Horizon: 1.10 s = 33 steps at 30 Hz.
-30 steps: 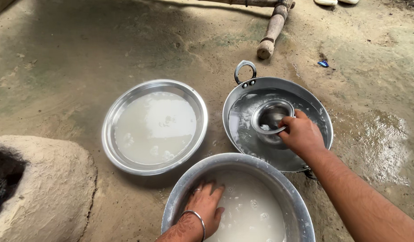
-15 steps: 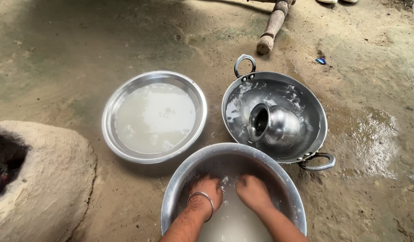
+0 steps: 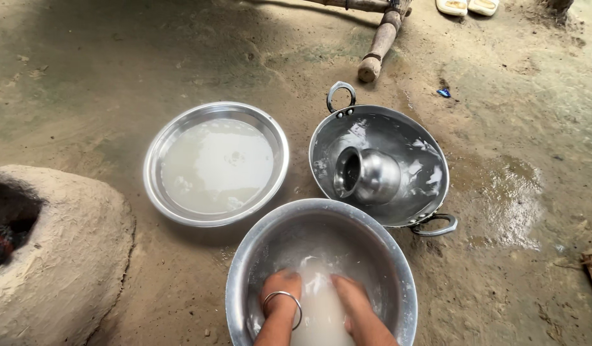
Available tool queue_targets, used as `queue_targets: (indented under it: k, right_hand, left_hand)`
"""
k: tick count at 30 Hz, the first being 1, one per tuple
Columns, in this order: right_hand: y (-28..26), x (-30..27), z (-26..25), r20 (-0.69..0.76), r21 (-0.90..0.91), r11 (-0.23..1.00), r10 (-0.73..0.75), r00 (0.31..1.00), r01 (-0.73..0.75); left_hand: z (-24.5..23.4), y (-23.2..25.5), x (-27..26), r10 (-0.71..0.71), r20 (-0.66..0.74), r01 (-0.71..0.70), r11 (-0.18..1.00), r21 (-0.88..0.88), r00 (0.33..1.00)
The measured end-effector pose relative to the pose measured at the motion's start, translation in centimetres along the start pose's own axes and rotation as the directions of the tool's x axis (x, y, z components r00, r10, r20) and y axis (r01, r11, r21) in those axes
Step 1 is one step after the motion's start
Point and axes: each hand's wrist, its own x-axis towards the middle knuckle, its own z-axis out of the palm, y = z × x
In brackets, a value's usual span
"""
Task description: The person drains water from a pot of rice, collects fresh water from a bucket using a smaller metal vessel, and continues washing the rice by hand before draining it again.
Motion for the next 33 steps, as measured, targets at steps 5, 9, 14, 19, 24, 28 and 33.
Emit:
queue_targets:
  k: [5, 9, 14, 19, 24, 28, 33]
  right_hand:
    - [-1.5, -2.1, 2.4, 0.307, 0.410, 0.782, 0.365, 0.879, -0.469]
    - [-1.5, -2.6, 3.1, 0.428, 0.533, 0.650, 0.345, 0.835, -0.542]
    - [-1.8, -2.1, 2.3, 0.531, 0.543, 0.743, 0.058, 0.845, -0.392]
    - [-4.1, -7.2, 1.6, 0.579, 0.679, 0.559, -0.009, 0.815, -0.476]
    - [-6.5, -9.0, 1.4, 0.619, 0.621, 0.599, 0.022, 0.785, -0.506]
    - [-6.1, -7.1, 0.7, 0.613, 0.652, 0.592, -0.044, 0.789, -0.474]
    - [-4.1, -6.5, -0.2, 0.626, 0.621, 0.652, -0.079, 0.776, -0.435]
  left_hand:
    - [4.8, -4.3, 2.8, -0.246, 0.130, 0.265, 0.669, -0.694, 0.960]
    - [4.0, -2.2, 0.0, -0.243, 0.197, 0.288, 0.427, -0.857, 0.950]
    - [2.0, 4.2, -11.1, 0.208, -0.462, -0.356, 0.897, -0.261, 0.862]
    - [-2.5, 6.7, -11.2, 0.397, -0.429, -0.532, 0.807, -0.257, 0.811]
    - [-2.6, 6.9, -11.2, 0.473, -0.490, -0.604, 0.784, -0.145, 0.732]
    - [-0.5, 6.6, -12.9, 0.710, -0.495, -0.789, 0.610, 0.074, 0.502]
    - [-3.0, 7.5, -7.3, 0.205, -0.104, -0.228, 0.925, -0.306, 0.973]
